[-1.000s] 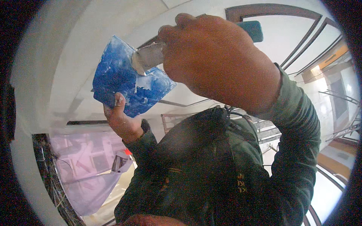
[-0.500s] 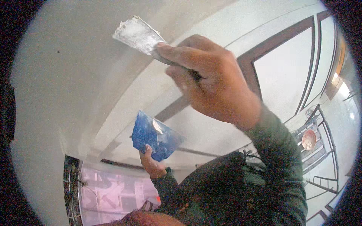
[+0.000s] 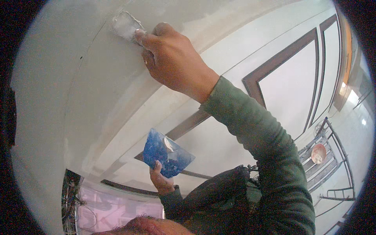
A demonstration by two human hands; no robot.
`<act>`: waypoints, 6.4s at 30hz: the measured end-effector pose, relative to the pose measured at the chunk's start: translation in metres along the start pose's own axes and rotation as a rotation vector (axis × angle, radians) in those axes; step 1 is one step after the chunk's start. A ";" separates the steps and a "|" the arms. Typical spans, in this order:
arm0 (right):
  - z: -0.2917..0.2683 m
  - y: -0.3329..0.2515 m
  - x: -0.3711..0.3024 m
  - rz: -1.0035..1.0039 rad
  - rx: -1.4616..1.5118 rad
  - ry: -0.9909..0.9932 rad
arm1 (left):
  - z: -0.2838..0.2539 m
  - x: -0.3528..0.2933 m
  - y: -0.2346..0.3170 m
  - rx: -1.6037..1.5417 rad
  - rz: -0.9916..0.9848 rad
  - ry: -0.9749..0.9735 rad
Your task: The person applies joint compound to a corner where a wall meets a ceiling using a putty knife. They hold a mud pan in one hand to reload the knife and scrape the blade against the pan's edge to remove excess compound, then continue smoothing the joint on the wall.
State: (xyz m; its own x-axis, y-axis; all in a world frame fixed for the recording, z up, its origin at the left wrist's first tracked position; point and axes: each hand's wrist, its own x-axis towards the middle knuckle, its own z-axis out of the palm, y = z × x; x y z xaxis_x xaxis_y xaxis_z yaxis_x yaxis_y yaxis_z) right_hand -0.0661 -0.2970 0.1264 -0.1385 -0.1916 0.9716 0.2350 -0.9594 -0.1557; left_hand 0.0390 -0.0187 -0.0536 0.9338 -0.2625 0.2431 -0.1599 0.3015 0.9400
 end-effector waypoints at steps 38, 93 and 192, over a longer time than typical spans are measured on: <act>-0.027 -0.048 0.044 -0.140 -0.401 -0.482 | -0.014 0.014 -0.018 -0.250 -0.035 -0.076; -0.022 -0.017 -0.014 0.045 -0.191 0.199 | -0.041 0.039 -0.016 -0.122 -0.116 -0.197; 0.049 -0.029 0.056 0.467 0.946 0.817 | -0.062 0.054 -0.013 0.129 -0.254 -0.279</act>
State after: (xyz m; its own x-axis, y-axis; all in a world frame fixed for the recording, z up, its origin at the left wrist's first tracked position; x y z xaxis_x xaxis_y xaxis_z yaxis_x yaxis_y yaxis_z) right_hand -0.0336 -0.2701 0.1937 -0.3179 -0.8475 0.4251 0.9444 -0.3227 0.0628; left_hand 0.1113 0.0204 -0.0677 0.8289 -0.5580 0.0382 0.0096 0.0824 0.9966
